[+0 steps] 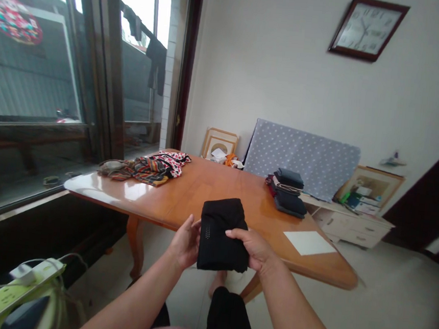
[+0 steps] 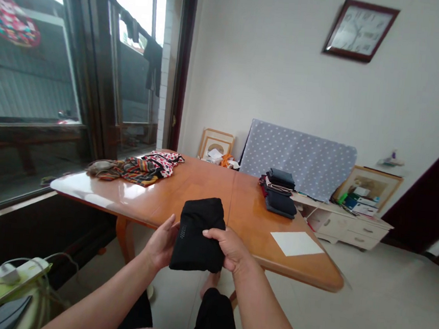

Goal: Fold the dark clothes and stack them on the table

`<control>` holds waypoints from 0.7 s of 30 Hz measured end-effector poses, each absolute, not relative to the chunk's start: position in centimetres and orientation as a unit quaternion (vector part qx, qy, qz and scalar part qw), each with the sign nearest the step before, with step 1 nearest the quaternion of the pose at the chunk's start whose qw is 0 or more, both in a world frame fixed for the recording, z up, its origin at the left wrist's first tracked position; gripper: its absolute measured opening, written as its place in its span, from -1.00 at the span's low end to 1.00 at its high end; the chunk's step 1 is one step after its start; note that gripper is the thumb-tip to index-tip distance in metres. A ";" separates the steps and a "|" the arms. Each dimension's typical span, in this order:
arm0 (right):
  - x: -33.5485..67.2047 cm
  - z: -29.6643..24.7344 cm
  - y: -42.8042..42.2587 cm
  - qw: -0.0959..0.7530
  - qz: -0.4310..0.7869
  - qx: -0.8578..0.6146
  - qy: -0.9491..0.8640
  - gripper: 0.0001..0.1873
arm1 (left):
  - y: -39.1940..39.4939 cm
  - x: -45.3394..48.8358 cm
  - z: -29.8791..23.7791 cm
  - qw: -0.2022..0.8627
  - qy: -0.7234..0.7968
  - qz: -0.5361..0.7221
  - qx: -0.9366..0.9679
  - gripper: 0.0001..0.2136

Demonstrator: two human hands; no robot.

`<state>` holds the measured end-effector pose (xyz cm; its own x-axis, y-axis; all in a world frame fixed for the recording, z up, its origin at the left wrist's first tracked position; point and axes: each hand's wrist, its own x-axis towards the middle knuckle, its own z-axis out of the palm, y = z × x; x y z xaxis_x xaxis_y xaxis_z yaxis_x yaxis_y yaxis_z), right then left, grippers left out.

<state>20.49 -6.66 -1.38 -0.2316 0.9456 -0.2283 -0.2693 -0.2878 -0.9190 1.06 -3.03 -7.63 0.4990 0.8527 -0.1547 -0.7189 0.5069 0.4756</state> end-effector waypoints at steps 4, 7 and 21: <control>19.3 0.7 -7.6 0.468 0.681 -0.392 -0.404 -0.56 | -5.5 2.1 -9.4 0.891 0.090 0.421 0.145 -0.49; 18.7 0.2 -7.8 0.461 0.673 -0.402 -0.417 -0.53 | -7.0 2.4 -9.6 0.900 0.037 0.411 0.137 -0.43; 19.3 -3.1 -8.1 0.467 0.602 -0.456 -0.461 -0.53 | -7.2 2.0 -7.0 0.820 0.233 0.482 0.202 -0.46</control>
<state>19.35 -8.09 -3.11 -0.1487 0.9818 -0.1179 -0.1423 -0.1393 -0.9800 2.03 -7.17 -6.98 0.4267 0.8847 -0.1876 -0.6967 0.4538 0.5556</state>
